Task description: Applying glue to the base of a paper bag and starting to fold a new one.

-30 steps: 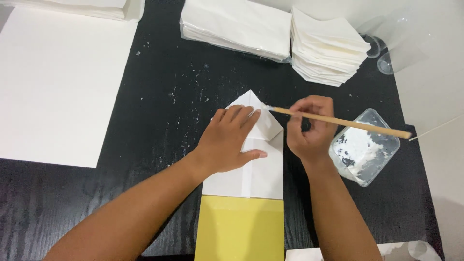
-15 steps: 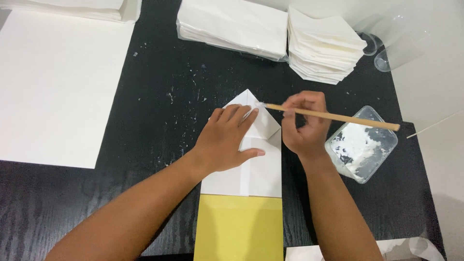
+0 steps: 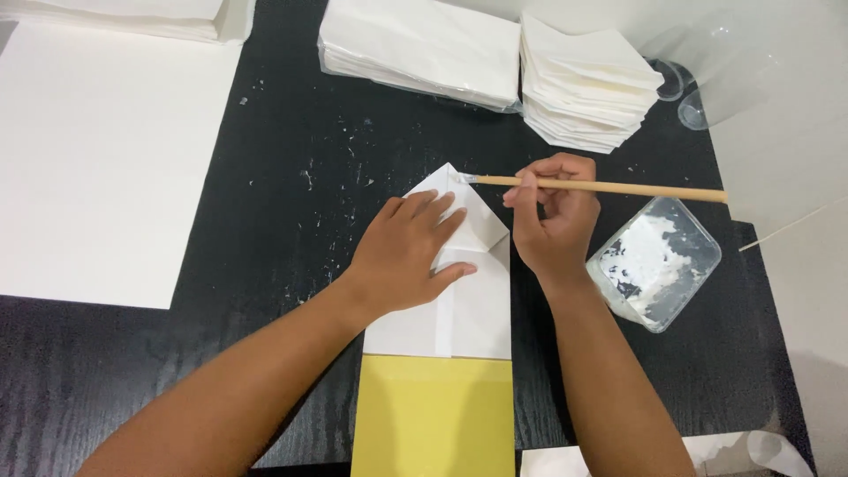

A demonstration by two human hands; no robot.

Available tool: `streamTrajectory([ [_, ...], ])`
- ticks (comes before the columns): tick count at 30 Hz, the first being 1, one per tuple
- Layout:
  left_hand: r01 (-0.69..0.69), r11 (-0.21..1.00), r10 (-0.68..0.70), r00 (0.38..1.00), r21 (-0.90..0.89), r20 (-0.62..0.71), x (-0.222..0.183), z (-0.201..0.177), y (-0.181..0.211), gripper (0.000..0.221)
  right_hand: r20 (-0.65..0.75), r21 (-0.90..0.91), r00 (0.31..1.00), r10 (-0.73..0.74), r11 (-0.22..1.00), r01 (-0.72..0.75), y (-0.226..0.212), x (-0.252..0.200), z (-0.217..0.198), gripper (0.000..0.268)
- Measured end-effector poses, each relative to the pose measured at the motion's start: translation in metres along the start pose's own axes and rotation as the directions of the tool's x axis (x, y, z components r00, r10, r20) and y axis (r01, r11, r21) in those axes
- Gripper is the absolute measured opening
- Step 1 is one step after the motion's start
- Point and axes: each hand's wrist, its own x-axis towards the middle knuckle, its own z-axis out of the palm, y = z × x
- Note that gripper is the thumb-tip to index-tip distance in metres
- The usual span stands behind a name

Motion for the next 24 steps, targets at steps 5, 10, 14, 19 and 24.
streamTrajectory([
  [5,0.014,0.999,-0.013,1.0,-0.036,0.025,0.0,-0.003,0.001,0.065,-0.014,-0.097,1.0,-0.024,0.995,0.023,0.003,-0.005,-0.017,0.011],
  [10,0.027,1.0,-0.027,1.0,0.013,0.014,-0.002,0.002,0.002,0.066,-0.134,-0.111,0.989,-0.062,0.993,0.047,-0.011,0.0,-0.036,0.013],
  [14,0.054,0.999,-0.054,0.998,0.008,0.039,-0.005,0.0,0.005,0.065,-0.267,-0.155,0.954,-0.133,0.983,0.094,-0.024,0.004,-0.071,0.025],
  [19,0.008,0.998,-0.01,1.0,-0.055,-0.027,-0.009,0.007,0.0,0.066,-0.419,-0.175,0.901,-0.114,0.984,0.043,-0.023,0.009,-0.119,0.047],
  [24,-0.151,0.986,0.159,0.979,0.071,-0.124,-0.012,0.014,-0.011,0.072,-0.559,-0.088,0.815,0.153,0.966,-0.242,-0.007,0.003,-0.157,0.052],
])
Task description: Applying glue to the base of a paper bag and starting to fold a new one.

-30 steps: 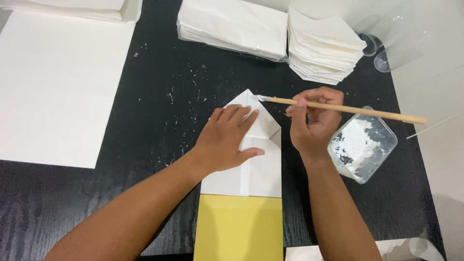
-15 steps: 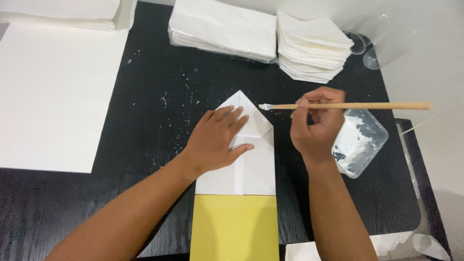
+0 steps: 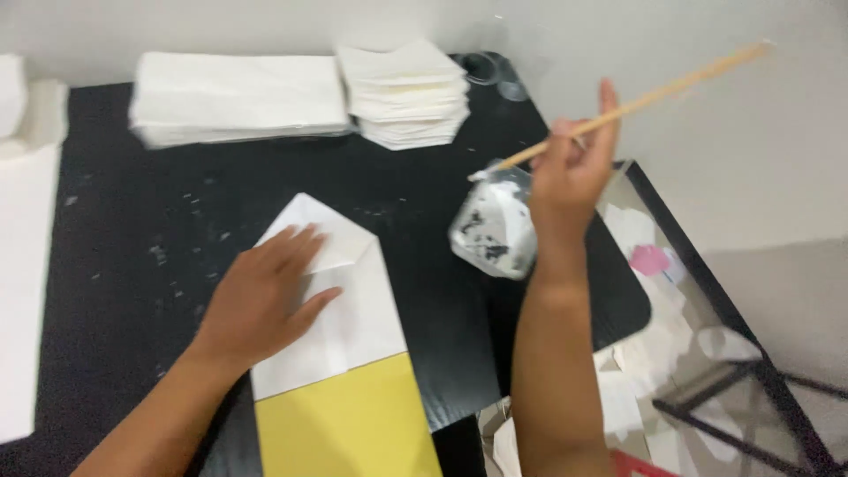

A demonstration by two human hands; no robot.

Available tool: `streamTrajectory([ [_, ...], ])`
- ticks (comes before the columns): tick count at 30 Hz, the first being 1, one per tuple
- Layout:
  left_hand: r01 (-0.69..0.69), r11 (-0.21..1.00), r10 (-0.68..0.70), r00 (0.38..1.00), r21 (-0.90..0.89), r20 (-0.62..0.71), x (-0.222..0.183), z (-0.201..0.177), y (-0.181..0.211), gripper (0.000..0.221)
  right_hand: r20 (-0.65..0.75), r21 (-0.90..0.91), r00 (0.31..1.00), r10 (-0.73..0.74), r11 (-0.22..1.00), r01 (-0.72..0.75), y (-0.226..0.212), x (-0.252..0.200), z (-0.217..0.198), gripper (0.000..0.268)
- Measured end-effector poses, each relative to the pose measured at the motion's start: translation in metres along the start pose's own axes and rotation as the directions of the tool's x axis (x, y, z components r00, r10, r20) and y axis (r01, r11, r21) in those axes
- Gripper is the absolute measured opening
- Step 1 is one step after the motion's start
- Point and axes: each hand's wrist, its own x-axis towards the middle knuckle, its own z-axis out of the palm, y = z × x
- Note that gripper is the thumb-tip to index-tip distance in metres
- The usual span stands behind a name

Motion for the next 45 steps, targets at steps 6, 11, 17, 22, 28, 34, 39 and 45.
streamTrajectory([
  [6,0.045,0.998,-0.046,0.999,-0.042,-0.024,0.005,-0.012,0.011,0.065,-0.059,-0.348,0.981,0.186,0.917,-0.195,0.023,0.019,-0.031,0.05],
  [11,0.039,0.998,-0.041,0.999,-0.048,-0.031,0.007,-0.016,0.013,0.06,-0.112,-0.512,0.852,0.512,0.705,-0.491,0.036,0.028,-0.052,0.036],
  [17,0.132,0.991,-0.133,0.991,0.025,0.028,0.001,-0.009,0.008,0.053,-0.112,-0.654,0.722,0.683,0.496,-0.571,0.041,0.03,-0.059,0.046],
  [22,0.204,0.979,-0.205,0.977,0.021,0.061,0.002,-0.012,0.008,0.041,-0.087,-0.68,0.718,0.691,0.485,-0.549,0.054,0.025,-0.062,0.062],
  [28,0.334,0.942,-0.335,0.942,0.032,0.028,0.007,-0.006,-0.002,0.011,0.011,-0.706,0.827,0.562,0.59,-0.392,0.08,0.025,-0.07,0.095],
  [34,0.357,0.933,-0.36,0.924,-0.047,-0.126,0.015,-0.007,-0.004,0.018,-0.091,-0.729,0.96,0.265,0.638,-0.246,0.046,0.009,-0.046,0.09],
  [39,0.511,0.858,-0.513,0.858,0.047,0.036,0.022,-0.027,0.0,0.071,0.357,-0.317,0.829,-0.43,0.78,0.54,-0.042,-0.047,0.059,0.023],
  [45,0.556,0.828,-0.543,0.828,-0.078,0.141,0.024,-0.029,-0.01,0.067,0.75,-0.516,0.628,0.209,0.779,0.356,-0.02,-0.101,0.134,0.038],
])
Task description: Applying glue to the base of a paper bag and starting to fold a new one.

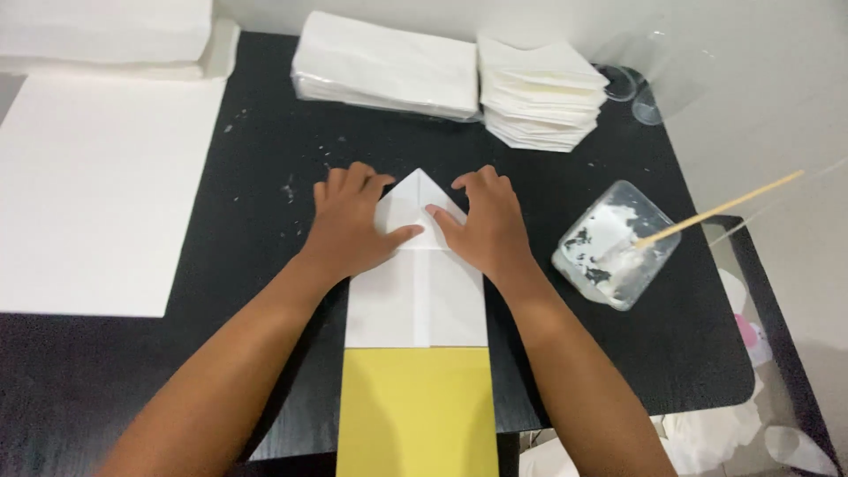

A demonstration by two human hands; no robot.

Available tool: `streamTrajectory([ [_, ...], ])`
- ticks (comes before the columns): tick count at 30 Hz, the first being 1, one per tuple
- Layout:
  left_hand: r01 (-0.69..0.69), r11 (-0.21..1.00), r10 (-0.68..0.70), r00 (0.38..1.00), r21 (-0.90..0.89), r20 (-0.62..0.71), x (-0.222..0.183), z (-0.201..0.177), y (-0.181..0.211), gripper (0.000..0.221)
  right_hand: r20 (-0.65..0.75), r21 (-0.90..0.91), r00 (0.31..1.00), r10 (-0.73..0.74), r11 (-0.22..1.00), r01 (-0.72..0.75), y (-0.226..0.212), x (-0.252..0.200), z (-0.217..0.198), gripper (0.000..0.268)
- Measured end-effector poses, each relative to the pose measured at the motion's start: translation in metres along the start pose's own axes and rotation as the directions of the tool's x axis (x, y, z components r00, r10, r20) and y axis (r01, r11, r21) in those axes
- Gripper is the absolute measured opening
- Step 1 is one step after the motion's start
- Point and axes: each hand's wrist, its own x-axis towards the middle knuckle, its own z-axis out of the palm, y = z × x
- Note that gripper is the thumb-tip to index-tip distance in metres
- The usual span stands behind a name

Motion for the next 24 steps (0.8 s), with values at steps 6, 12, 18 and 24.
streamTrajectory([
  [6,0.023,0.995,-0.015,0.996,-0.094,0.089,0.006,0.004,-0.007,0.072,0.271,-0.058,0.939,0.211,0.977,-0.203,-0.005,0.021,0.008,0.043],
  [12,0.053,0.987,-0.035,0.993,-0.153,0.115,0.012,0.003,-0.008,0.076,0.275,0.08,0.945,0.179,0.975,-0.208,-0.003,0.02,0.011,0.046],
  [18,0.055,0.984,-0.026,0.986,-0.171,0.165,0.042,0.013,-0.018,0.08,0.249,0.201,0.96,0.13,0.962,-0.183,0.009,0.02,0.017,0.045],
  [24,0.024,0.979,0.029,0.966,-0.203,0.259,0.054,0.01,-0.011,0.066,0.256,0.232,0.961,0.104,0.959,-0.165,0.008,0.016,0.016,0.047],
])
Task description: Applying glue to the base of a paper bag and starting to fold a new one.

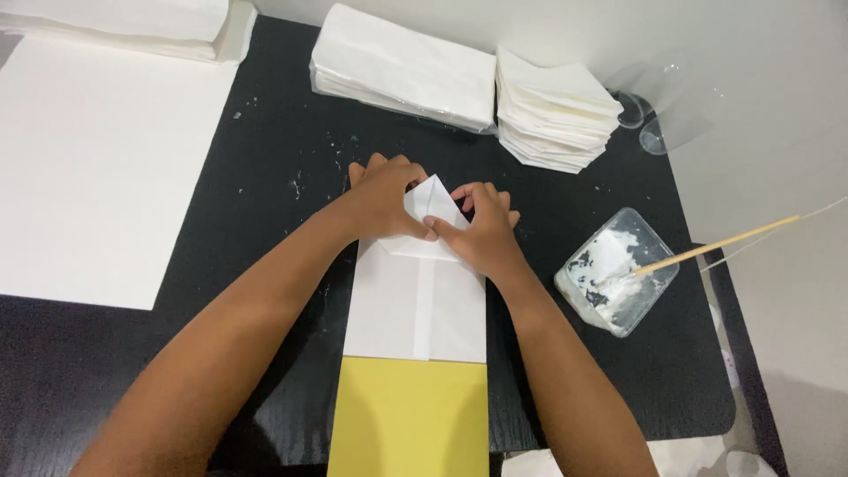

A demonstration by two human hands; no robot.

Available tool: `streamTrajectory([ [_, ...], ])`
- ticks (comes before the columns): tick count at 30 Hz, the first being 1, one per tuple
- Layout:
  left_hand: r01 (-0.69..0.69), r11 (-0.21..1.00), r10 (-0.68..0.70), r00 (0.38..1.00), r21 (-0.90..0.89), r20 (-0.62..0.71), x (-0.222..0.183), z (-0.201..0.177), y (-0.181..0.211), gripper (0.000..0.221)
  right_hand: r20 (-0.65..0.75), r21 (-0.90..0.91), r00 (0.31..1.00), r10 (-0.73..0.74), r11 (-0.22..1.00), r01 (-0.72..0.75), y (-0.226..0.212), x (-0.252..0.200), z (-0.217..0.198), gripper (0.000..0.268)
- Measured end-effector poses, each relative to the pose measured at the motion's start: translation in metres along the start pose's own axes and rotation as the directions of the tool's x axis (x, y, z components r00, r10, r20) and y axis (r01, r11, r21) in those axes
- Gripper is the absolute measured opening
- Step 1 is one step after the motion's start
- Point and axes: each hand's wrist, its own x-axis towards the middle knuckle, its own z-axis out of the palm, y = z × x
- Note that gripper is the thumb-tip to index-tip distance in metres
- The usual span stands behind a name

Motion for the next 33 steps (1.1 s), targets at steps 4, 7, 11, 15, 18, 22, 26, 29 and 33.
streamTrajectory([
  [4,0.001,0.997,0.0,1.0,-0.071,0.008,-0.01,-0.008,0.01,0.059,-0.02,-0.006,1.0,-0.009,1.0,0.009,0.0,0.002,0.003,0.04],
  [7,0.011,0.997,-0.009,1.0,-0.078,0.022,-0.014,-0.01,0.009,0.055,-0.036,0.019,0.999,-0.037,0.999,0.038,0.004,0.005,0.007,0.03],
  [11,-0.028,0.998,0.03,0.999,-0.059,0.029,-0.024,-0.016,0.018,0.052,-0.091,0.004,0.988,-0.122,0.992,0.123,0.006,0.008,0.011,0.019],
  [15,-0.043,0.999,0.043,0.999,-0.005,-0.002,-0.036,-0.019,0.023,0.055,-0.156,-0.058,0.962,-0.226,0.974,0.22,0.006,0.005,0.015,0.012],
  [18,-0.068,0.997,0.069,0.998,0.042,-0.007,-0.046,-0.022,0.021,0.056,-0.161,-0.092,0.957,-0.24,0.969,0.228,0.009,0.006,0.016,0.012],
  [22,-0.065,0.996,0.066,0.998,0.062,-0.013,-0.054,-0.017,0.017,0.058,-0.168,-0.1,0.952,-0.254,0.966,0.24,0.007,0.003,0.015,0.014],
  [26,-0.171,0.984,0.175,0.978,0.049,-0.112,-0.054,-0.007,0.005,0.055,-0.166,-0.011,0.92,-0.354,0.934,0.358,0.01,-0.004,0.008,0.014],
  [29,-0.235,0.971,0.239,0.959,0.046,-0.152,-0.054,-0.004,-0.001,0.053,-0.164,0.0,0.893,-0.419,0.905,0.425,0.02,-0.007,0.007,0.015],
  [33,-0.302,0.952,0.305,0.934,0.044,-0.186,-0.052,-0.003,-0.004,0.048,-0.139,0.009,0.865,-0.482,0.873,0.488,0.018,-0.012,0.0,0.016],
])
